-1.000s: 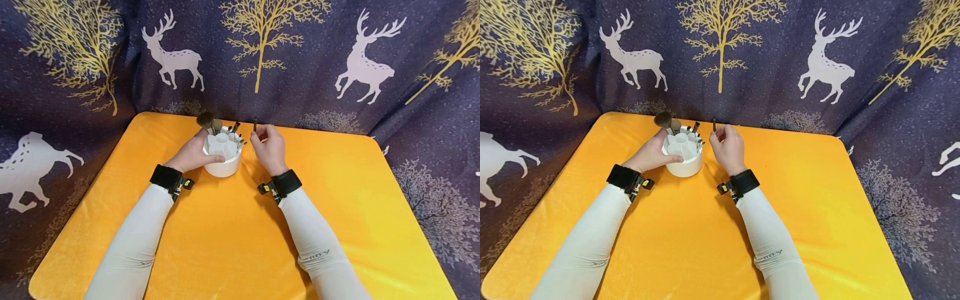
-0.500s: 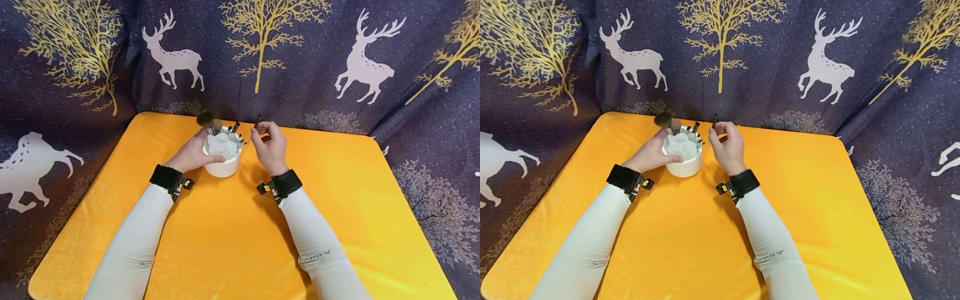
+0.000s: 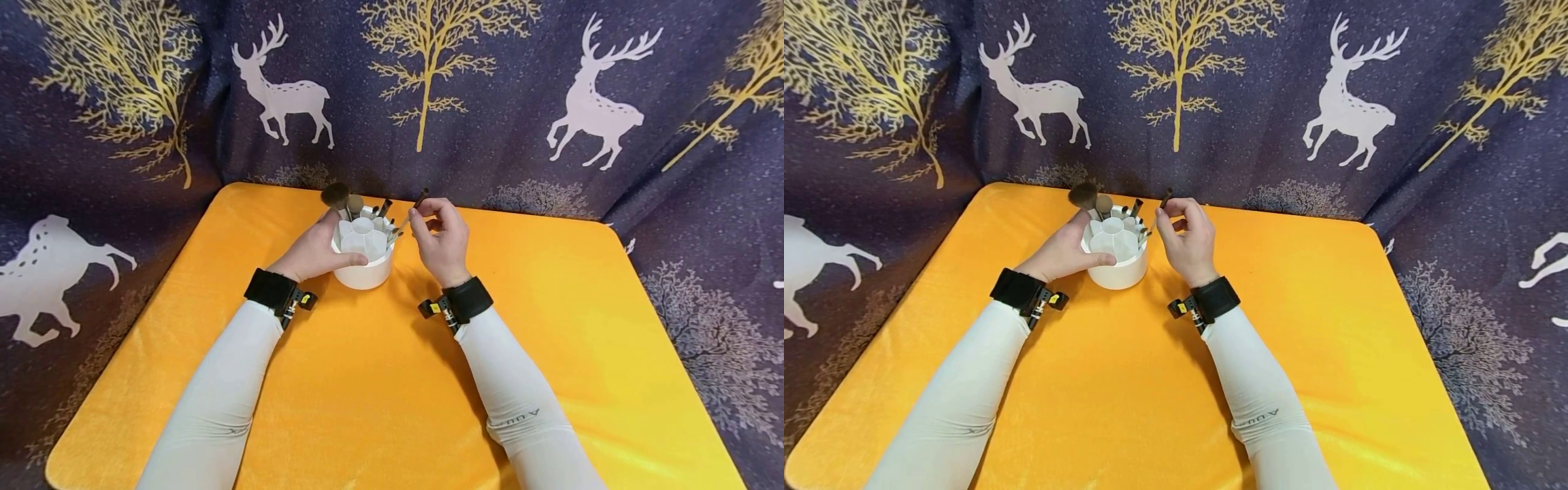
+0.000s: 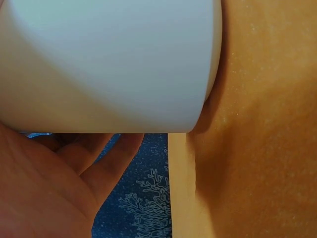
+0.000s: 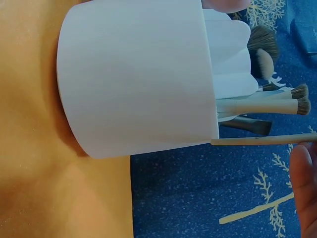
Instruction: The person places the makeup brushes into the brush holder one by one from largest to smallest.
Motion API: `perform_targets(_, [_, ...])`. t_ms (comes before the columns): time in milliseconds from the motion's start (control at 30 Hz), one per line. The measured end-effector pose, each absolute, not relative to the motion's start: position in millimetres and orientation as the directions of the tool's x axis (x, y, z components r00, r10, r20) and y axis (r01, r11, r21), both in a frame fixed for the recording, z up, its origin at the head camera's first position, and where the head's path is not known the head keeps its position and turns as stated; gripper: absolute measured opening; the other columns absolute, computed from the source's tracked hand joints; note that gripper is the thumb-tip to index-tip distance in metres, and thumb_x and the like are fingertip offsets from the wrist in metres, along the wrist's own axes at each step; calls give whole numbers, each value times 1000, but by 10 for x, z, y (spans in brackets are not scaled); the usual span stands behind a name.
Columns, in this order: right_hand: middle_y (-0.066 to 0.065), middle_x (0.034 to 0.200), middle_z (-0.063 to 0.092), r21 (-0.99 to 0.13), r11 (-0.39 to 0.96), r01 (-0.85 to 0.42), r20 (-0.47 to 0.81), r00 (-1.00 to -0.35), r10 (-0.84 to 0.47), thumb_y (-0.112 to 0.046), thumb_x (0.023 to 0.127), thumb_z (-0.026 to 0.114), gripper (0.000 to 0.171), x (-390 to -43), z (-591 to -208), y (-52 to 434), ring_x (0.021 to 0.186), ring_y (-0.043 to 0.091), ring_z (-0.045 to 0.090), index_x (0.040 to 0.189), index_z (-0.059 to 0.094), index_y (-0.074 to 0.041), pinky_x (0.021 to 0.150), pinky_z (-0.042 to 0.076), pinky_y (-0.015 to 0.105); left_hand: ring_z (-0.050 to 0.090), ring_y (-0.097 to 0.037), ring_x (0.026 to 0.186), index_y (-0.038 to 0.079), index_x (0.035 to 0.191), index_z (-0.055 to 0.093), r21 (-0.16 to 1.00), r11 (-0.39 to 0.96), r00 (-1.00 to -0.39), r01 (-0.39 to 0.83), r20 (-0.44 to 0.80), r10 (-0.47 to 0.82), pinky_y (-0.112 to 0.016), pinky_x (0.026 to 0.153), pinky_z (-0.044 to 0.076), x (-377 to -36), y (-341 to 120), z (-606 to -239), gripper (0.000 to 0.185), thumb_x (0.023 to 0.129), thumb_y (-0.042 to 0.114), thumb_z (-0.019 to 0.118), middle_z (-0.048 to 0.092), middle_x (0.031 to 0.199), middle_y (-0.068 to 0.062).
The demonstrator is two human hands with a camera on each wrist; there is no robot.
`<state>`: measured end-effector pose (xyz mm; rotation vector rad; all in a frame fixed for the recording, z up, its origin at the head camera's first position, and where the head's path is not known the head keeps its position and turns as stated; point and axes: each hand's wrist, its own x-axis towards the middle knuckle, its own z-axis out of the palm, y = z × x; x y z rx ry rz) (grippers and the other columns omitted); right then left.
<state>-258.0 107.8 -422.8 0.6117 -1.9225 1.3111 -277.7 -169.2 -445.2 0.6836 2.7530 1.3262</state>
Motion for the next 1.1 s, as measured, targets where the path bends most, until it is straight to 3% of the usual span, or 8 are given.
perform_targets(267, [19, 102, 70, -571, 301, -764, 804, -595, 17, -5, 108, 73, 13, -2573, -4204, 1065, 77, 29, 72, 112, 66, 6, 73, 60, 19, 49, -36, 152, 27, 177, 22, 745, 549, -905, 379, 176, 387, -56, 127, 39, -2785, -1694, -4472, 126, 81, 56, 99, 37, 176, -14])
perform_targets(533, [19, 102, 72, -592, 245, -768, 794, -607, 15, -4, 108, 74, 13, -2555, -4183, 1032, 79, 31, 73, 113, 67, 5, 74, 61, 20, 48, -37, 153, 26, 178, 19, 744, 556, -908, 371, 164, 386, -57, 127, 39, -2777, -1703, -4461, 128, 82, 57, 98, 36, 176, -15])
perform_targets(767, [21, 102, 72, -577, 266, -773, 800, -600, -9, -4, 108, 73, 14, -2542, -4174, 1004, 80, 30, 73, 113, 66, 7, 73, 62, 21, 47, -37, 154, 25, 178, 19, 744, 561, -909, 363, 152, 387, -58, 127, 38, -2778, -1710, -4452, 128, 82, 57, 98, 34, 177, -14])
perform_targets(1100, [18, 104, 76, -594, 318, -739, 767, -640, -55, -7, 108, 74, 15, -2543, -4213, 971, 85, 28, 75, 114, 68, 5, 74, 65, 35, 49, -36, 151, 22, 176, 23, 746, 551, -905, 374, 162, 394, -57, 126, 41, -2772, -1707, -4445, 125, 82, 57, 98, 37, 175, -14])
